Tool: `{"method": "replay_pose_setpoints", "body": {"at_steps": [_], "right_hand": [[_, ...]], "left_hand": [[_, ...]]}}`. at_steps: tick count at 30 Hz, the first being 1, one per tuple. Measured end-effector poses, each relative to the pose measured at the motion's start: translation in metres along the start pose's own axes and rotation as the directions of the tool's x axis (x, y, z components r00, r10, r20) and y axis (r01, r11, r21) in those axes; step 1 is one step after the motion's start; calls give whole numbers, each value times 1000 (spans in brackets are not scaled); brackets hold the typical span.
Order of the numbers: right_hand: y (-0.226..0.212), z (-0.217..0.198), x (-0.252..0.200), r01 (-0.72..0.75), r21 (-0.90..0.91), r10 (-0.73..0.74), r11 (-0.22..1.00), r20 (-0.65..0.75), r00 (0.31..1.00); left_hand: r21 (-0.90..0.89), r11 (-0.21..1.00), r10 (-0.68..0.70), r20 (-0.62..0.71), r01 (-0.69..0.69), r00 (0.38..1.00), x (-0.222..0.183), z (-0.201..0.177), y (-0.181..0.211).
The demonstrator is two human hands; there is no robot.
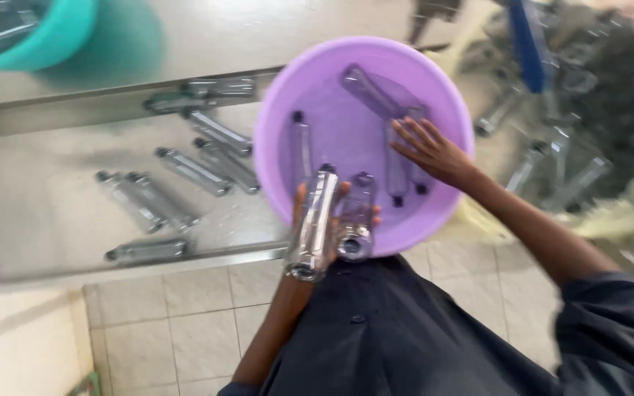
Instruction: Rinsing plastic bottles in a basin of water and organizing them on a metal surface.
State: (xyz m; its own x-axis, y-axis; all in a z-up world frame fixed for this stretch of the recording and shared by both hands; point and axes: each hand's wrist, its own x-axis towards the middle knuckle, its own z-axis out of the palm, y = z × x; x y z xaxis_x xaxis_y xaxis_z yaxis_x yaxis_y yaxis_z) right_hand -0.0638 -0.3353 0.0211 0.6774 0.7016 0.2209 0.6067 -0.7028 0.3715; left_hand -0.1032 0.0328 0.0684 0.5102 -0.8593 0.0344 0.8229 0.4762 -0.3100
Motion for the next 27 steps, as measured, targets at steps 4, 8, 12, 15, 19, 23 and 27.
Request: {"method": "replay_pose_setpoints", "body": {"at_steps": [4, 8, 12, 15, 19, 23, 27], "right_hand": [[16, 0, 6, 324, 27, -323, 946, -24, 946], [23, 39, 17, 410, 445, -447, 796, -25, 894], [6, 74, 18, 357, 140, -381, 924, 230, 896], [-15, 87, 22, 190, 16, -183, 982, 357, 916], [-36, 82, 28, -276, 86, 187, 957, 543, 819], [-44, 50, 37, -572, 62, 415, 818, 625, 661], [-49, 7, 43, -806, 230, 432, 545, 747, 505]], "left_hand": [[3, 990, 139, -118, -139, 983, -7, 60, -25], [134, 979, 124, 224, -156, 967, -24, 50, 0], [124, 952, 221, 347, -279, 911, -59, 53, 49], [151, 910, 345, 240, -386, 907, -110, 38, 110], [491, 680, 701, -217, -544, 680, -166, 24, 195], [859, 392, 901, -285, -329, 328, -191, -47, 316], [879, -33, 987, -46, 476, 154, -191, -36, 362]]}}
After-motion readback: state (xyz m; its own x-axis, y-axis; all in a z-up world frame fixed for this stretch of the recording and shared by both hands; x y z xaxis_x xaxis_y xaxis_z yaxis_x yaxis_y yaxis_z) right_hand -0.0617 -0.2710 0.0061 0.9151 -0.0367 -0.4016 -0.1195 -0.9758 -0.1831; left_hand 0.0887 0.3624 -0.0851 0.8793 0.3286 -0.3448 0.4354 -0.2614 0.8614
